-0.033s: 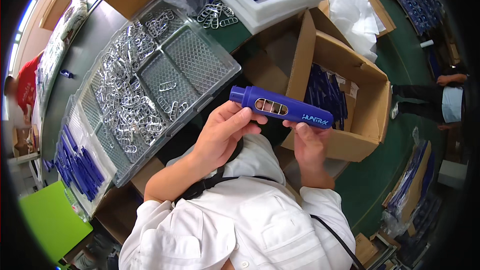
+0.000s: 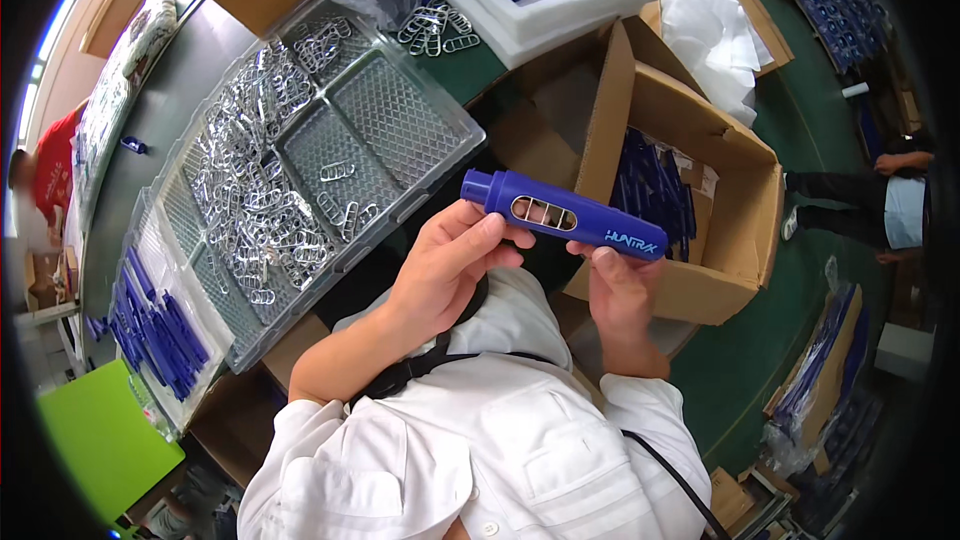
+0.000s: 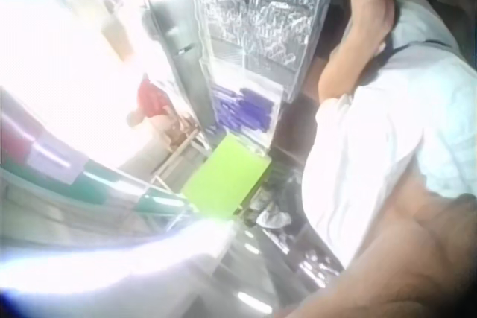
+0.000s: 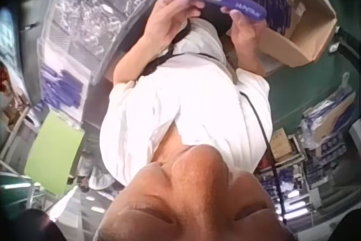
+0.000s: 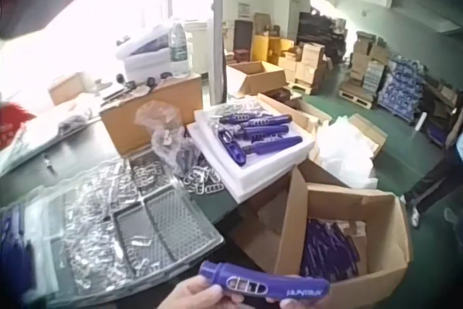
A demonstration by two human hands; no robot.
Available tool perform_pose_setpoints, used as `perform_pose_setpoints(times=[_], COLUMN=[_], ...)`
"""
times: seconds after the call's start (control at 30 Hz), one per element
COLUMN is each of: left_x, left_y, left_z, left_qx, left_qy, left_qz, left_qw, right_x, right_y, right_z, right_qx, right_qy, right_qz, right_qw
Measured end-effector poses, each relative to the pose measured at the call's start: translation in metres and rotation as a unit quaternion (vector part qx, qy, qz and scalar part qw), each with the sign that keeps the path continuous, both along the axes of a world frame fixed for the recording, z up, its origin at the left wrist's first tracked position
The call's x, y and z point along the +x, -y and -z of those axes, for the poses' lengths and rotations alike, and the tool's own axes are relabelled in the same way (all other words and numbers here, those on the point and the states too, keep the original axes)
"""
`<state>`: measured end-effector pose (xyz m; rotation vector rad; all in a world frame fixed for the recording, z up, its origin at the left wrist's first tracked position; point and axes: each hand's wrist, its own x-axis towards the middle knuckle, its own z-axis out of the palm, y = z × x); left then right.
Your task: Manually assemble components onto a blue plastic housing for a handheld electronic device.
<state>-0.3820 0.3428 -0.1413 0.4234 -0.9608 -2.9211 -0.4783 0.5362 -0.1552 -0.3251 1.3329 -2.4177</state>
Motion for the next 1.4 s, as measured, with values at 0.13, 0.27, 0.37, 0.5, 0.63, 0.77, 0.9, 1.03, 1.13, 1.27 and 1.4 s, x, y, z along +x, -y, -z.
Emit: perform_pose_setpoints(times=[0.13, 0.27, 0.37, 0.5, 0.63, 0.77, 0.9, 1.03, 1.13, 1.27, 1.4], left_x=[0.000, -0.003, -0.005, -0.007, -0.004, 0.000, 0.000, -0.001, -0.001, -0.009, -0.021], left_y=[0.005, 0.006, 0.007, 0.014, 0.018, 0.030, 0.037, 0.032, 0.032, 0.020, 0.002], left_z=[0.007, 0.002, 0.003, 0.011, 0.018, 0.006, 0.009, 0.010, 0.011, 0.015, 0.016], left_qx=[-0.004, -0.017, -0.010, -0.055, -0.141, -0.164, -0.196, -0.253, -0.275, -0.361, -0.338], left_qy=[-0.014, -0.020, -0.023, 0.003, 0.049, 0.026, 0.001, 0.032, 0.044, 0.007, -0.036], left_qz=[-0.009, -0.015, -0.028, -0.032, -0.041, -0.041, 0.030, 0.076, 0.104, 0.059, -0.021], left_qw=[1.000, 1.000, 0.999, 0.998, 0.988, 0.985, 0.980, 0.964, 0.955, 0.931, 0.940], right_x=[0.001, 0.001, 0.000, -0.004, -0.023, -0.042, -0.033, -0.016, -0.002, -0.004, -0.007], right_y=[0.005, 0.006, 0.003, 0.001, -0.004, 0.001, 0.001, 0.009, 0.012, 0.010, 0.016], right_z=[0.002, 0.008, 0.006, -0.001, 0.005, 0.016, 0.026, 0.015, 0.013, 0.009, 0.008], right_qx=[0.004, -0.005, 0.045, 0.102, 0.082, 0.071, -0.113, 0.032, 0.149, 0.169, 0.207], right_qy=[-0.010, -0.022, -0.071, -0.036, 0.057, 0.090, 0.155, 0.125, 0.090, 0.049, 0.026], right_qz=[-0.020, -0.052, -0.091, -0.170, -0.299, -0.479, -0.471, -0.436, -0.363, -0.340, -0.337], right_qw=[1.000, 0.998, 0.992, 0.979, 0.949, 0.870, 0.861, 0.890, 0.915, 0.924, 0.918])
